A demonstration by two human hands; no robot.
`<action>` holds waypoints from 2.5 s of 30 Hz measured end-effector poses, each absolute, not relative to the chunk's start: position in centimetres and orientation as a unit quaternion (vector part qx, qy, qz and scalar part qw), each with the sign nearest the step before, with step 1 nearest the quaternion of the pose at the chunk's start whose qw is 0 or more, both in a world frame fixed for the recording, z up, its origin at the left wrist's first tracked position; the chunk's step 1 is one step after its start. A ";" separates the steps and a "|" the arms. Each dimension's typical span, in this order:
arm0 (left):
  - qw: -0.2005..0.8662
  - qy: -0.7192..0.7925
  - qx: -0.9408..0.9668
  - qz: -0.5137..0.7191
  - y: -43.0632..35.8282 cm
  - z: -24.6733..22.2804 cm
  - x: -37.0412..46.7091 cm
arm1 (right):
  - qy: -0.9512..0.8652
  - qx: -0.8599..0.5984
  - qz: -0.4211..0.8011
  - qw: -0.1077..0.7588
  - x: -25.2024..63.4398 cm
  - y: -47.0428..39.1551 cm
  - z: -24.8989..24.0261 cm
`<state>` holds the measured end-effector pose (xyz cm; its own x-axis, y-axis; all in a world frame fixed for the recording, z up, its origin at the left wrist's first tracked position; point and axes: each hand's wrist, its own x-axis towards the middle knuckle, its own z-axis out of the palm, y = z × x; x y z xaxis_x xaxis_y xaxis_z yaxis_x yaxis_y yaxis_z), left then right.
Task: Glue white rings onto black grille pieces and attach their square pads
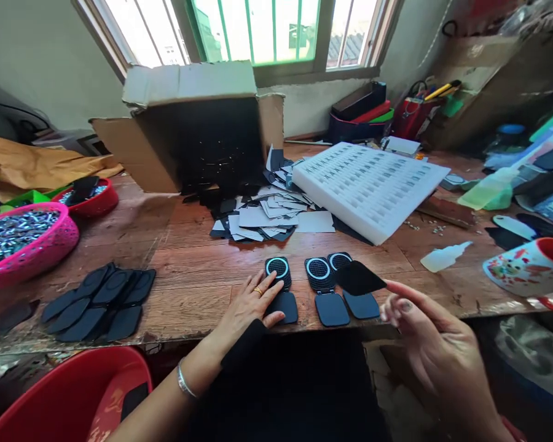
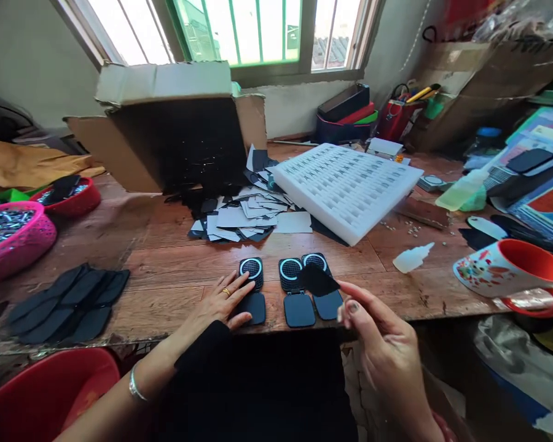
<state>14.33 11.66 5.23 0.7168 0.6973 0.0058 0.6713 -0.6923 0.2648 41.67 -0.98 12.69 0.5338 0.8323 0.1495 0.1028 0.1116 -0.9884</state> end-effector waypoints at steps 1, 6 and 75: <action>0.136 0.373 0.917 0.048 12.1 5.5 13.0 | -0.359 -0.568 0.348 0.654 40.9 0.2 12.8; 0.214 0.374 0.899 0.082 13.4 7.3 6.9 | -0.236 -0.466 0.546 0.655 36.2 4.5 12.8; 0.731 0.477 0.415 0.256 8.8 12.9 10.2 | -0.322 -0.557 0.641 0.418 31.4 7.2 10.4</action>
<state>10.22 8.83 12.92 0.4132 0.7704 -0.4855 0.0226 0.5243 0.8512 31.41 7.18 10.43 -0.0292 0.8950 -0.4451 -0.1768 -0.4429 -0.8790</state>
